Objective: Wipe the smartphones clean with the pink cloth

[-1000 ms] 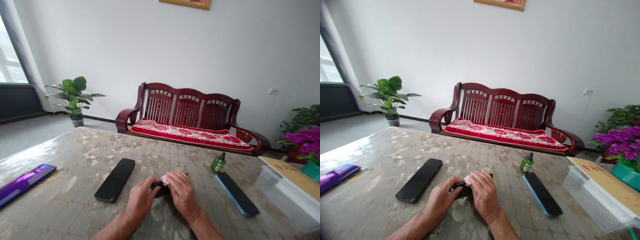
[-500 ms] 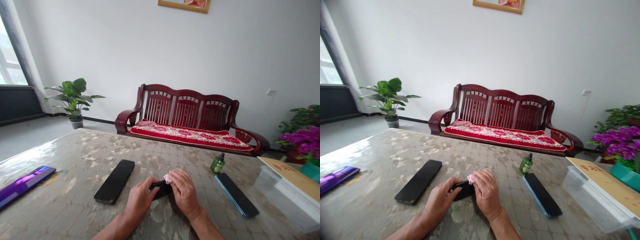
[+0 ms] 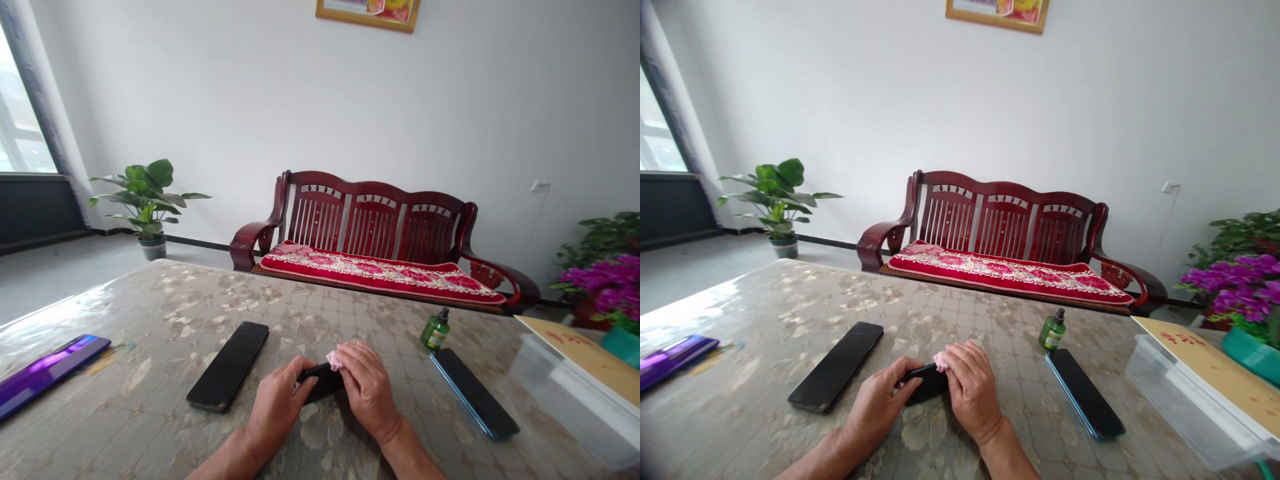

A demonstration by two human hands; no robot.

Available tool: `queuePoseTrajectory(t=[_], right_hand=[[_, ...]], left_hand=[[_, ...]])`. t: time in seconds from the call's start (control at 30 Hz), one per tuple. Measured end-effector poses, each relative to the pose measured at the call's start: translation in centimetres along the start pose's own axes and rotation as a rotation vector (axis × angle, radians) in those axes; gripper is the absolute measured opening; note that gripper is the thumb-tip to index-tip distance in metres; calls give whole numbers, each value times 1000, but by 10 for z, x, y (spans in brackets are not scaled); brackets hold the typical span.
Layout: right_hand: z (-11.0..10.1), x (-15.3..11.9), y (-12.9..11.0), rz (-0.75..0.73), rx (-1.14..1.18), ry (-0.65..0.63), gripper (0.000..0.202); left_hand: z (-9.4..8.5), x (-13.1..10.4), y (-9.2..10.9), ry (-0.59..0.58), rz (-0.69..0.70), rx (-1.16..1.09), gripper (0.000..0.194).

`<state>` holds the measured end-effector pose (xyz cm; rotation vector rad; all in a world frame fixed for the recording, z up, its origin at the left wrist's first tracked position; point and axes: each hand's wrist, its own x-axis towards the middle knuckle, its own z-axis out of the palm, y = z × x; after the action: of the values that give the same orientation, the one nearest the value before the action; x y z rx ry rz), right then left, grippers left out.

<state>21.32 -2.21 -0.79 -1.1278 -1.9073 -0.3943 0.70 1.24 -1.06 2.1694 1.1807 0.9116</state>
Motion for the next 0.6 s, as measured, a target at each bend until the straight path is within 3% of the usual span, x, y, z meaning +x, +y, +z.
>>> queuePoseTrajectory(t=[0.33,0.6], right_hand=[[-1,2,-2,1,1,20,28],[-3,-1,14,15,-100,69,27]], left_hand=[[-1,0,-1,-22,16,-18,15],[-5,5,-7,-6,-64,4,14]])
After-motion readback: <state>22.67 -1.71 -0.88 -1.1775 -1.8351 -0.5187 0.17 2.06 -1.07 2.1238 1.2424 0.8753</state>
